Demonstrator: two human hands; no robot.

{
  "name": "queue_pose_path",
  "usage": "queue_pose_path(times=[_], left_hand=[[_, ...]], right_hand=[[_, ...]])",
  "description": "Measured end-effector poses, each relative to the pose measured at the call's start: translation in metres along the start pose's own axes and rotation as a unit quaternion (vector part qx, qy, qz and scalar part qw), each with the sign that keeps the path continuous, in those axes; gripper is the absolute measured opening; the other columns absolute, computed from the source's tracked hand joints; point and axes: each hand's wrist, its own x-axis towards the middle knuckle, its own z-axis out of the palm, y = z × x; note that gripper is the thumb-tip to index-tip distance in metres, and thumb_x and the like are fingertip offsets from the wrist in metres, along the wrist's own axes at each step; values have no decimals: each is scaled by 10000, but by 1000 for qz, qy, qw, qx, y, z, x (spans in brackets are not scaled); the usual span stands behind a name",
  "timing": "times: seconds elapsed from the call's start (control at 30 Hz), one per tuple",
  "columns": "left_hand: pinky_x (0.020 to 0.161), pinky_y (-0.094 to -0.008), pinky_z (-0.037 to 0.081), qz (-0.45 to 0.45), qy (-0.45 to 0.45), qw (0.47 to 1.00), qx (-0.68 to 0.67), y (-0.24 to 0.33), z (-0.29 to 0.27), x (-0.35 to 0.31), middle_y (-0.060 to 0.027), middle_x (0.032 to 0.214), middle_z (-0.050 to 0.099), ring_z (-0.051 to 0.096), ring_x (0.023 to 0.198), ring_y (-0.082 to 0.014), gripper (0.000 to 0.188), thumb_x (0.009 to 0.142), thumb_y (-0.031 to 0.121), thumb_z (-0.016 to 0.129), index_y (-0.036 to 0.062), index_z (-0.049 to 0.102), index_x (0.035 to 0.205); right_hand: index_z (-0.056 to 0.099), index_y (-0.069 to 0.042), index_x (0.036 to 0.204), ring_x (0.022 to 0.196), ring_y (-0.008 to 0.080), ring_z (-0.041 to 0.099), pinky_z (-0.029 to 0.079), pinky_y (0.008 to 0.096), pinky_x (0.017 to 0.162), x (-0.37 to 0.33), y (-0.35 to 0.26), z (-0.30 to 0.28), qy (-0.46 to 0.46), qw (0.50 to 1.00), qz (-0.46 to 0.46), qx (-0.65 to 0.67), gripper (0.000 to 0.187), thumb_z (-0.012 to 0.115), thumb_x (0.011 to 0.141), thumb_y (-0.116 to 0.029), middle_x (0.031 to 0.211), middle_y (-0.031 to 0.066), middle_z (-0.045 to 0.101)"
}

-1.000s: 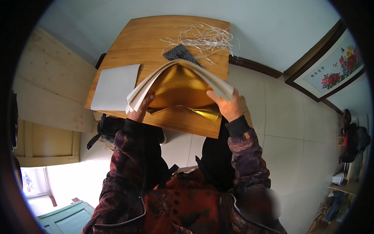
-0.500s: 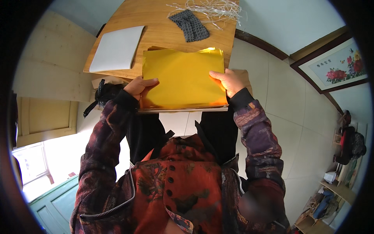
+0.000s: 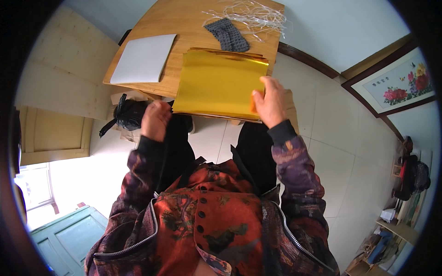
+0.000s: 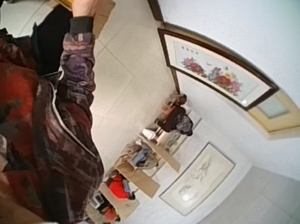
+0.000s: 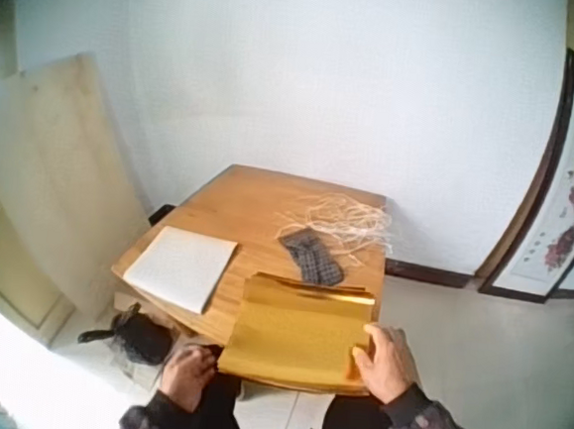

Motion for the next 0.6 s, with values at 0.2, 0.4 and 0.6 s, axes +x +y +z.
queue_pose_path(times=[0.2,0.4,0.6], left_hand=[[845,-342,471,-232,-201,951,38,-56,50,-56,-93,1137,606,588,1027,-206,362,948,332,565,67,499,1185],[726,-289,473,-193,-160,964,88,-55,79,-40,-42,950,689,636,817,-128,254,920,312,611,73,592,1004],[692,-278,475,-193,-156,967,53,-62,77,-41,-51,923,708,642,770,-122,162,925,210,581,63,638,962]], right_hand=[[588,-23,997,997,315,565,463,370,844,-20,-51,8,-209,969,-74,113,227,660,802,-116,1030,114,617],[599,-39,836,885,305,566,460,394,761,-16,-47,15,-230,963,-80,120,108,637,806,-136,863,88,613],[596,-50,804,878,300,566,466,392,749,-17,-47,22,-219,966,-91,100,92,623,813,-137,847,80,614]])
